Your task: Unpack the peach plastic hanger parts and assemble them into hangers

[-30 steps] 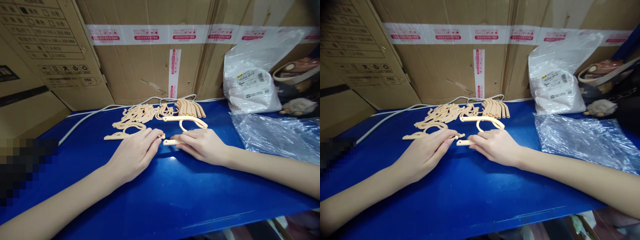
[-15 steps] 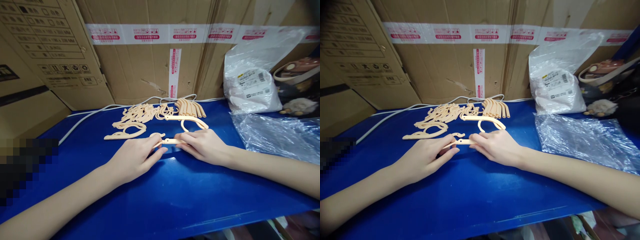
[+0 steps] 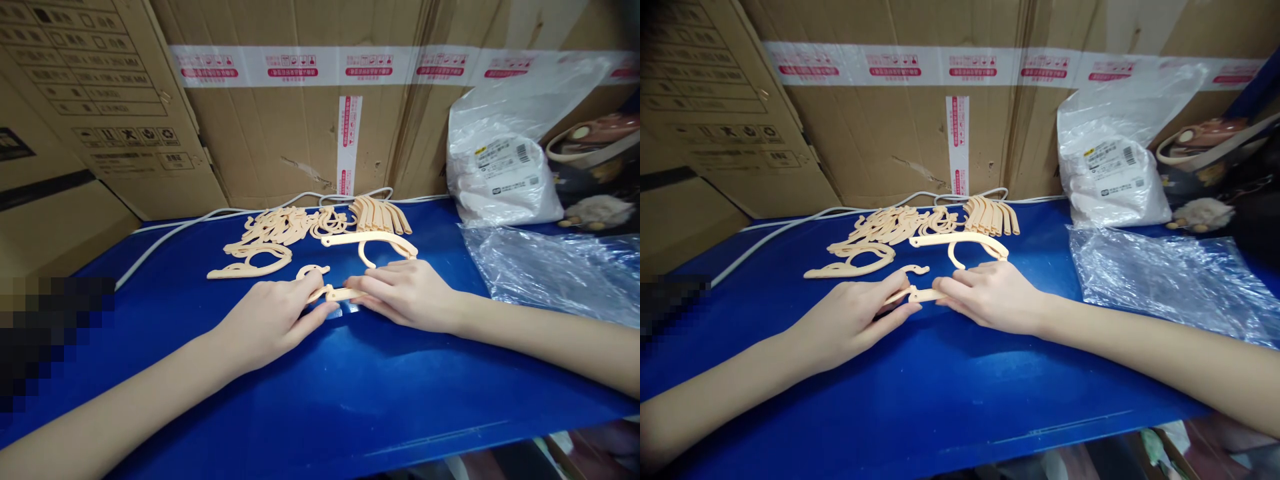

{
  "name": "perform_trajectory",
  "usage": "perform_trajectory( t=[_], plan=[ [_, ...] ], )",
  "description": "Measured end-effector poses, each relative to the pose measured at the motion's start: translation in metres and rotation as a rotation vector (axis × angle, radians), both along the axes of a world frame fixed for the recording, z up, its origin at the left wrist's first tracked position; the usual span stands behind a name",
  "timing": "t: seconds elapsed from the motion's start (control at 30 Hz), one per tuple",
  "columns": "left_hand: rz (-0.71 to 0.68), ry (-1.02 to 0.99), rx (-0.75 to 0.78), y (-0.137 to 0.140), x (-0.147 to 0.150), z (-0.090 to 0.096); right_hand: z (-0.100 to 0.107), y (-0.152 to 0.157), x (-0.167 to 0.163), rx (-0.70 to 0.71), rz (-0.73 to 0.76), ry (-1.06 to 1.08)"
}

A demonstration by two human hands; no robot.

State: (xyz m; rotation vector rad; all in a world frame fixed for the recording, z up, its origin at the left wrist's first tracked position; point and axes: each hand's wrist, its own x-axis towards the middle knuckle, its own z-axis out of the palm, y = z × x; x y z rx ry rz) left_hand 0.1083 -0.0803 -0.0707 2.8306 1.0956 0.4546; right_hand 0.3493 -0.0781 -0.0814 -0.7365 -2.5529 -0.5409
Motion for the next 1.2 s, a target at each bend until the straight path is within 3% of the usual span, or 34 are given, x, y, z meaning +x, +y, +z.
perform_trajectory(
  t=[0.17,0.5,0.73,0.93,1.2],
  plan=[
    [-0.019,0.093,0.057,-0.001,0.000,0.001,-0.001,0.001,0.001,-0.011,0.010,0.007],
    [-0.122,0.168,0.448,0.003,0.003,0.001,-0.003,0.002,-0.001,0.005,-0.024,-0.026],
    [-0.114,0.280,0.549,0.004,0.001,0.001,-0.005,0.001,-0.001,-0.022,-0.033,-0.046],
    [-0.143,0.330,0.678,0.006,0.001,-0.003,-0.003,0.001,-0.001,-0.118,-0.039,-0.051],
    [-0.187,0.369,0.855,0.010,0.000,-0.001,-0.001,0.005,0.000,-0.392,-0.016,-0.040]
  ],
)
